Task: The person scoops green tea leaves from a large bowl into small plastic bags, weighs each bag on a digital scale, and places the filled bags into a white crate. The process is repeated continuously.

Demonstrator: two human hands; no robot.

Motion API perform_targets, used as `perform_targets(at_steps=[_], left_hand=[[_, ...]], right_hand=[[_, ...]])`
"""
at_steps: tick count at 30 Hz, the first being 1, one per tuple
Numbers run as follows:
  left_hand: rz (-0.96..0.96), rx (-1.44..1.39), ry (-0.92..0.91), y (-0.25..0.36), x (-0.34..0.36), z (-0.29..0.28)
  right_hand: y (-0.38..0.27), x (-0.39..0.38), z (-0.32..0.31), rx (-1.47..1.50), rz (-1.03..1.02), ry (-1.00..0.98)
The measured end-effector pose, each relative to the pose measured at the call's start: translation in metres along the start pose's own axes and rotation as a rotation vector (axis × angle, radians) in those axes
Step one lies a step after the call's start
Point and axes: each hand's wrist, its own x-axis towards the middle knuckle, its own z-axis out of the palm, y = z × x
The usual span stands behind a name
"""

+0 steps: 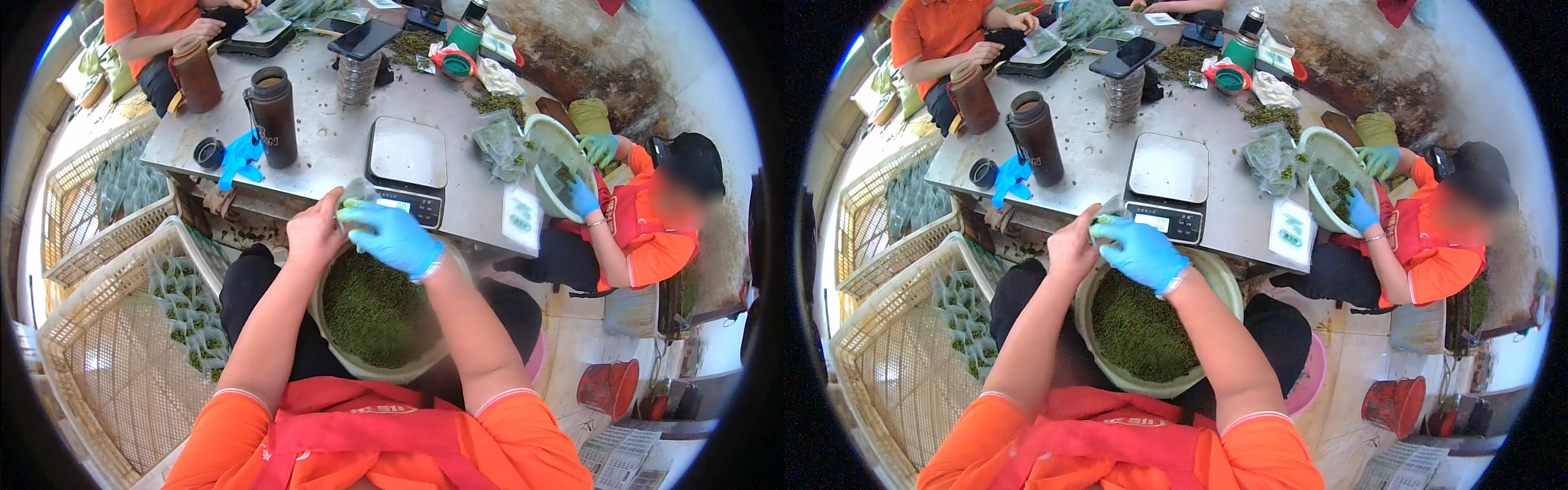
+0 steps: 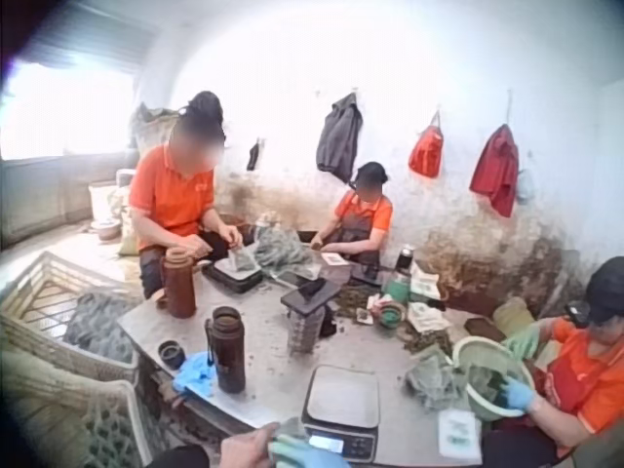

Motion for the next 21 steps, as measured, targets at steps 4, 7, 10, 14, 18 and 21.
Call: perform_targets(at_steps=[4, 7, 10, 14, 18, 21], left_hand=[[-0.240, -0.072, 0.012, -0.005, 0.004, 0.002], [-0.270, -0.115, 0.035, -0.002, 0.009, 0.002], [-0.311, -0.113, -0.003, 0.005, 0.014, -0.004], [-0.276, -0.094, -0.022, 0.005, 0.015, -0.008], [-0.258, -0.137, -0.037, 0.007, 0.018, -0.012], [-0.233, -0.071, -0.035, 0.003, 0.016, -0.010]], right_hand=[[0.002, -0.012, -0.068, 0.572, 0.260, 0.455], [0.085, -0.010, -0.124, -0.291, 0.089, 0.908], [0.138, -0.006, -0.177, -1.171, 0.212, 0.775], [0.151, 0.005, -0.208, -1.502, 0.376, 0.485], [0.163, 0.009, -0.224, -1.280, 0.338, 0.709], [0.131, 0.020, -0.188, -0.493, 0.083, 0.965]])
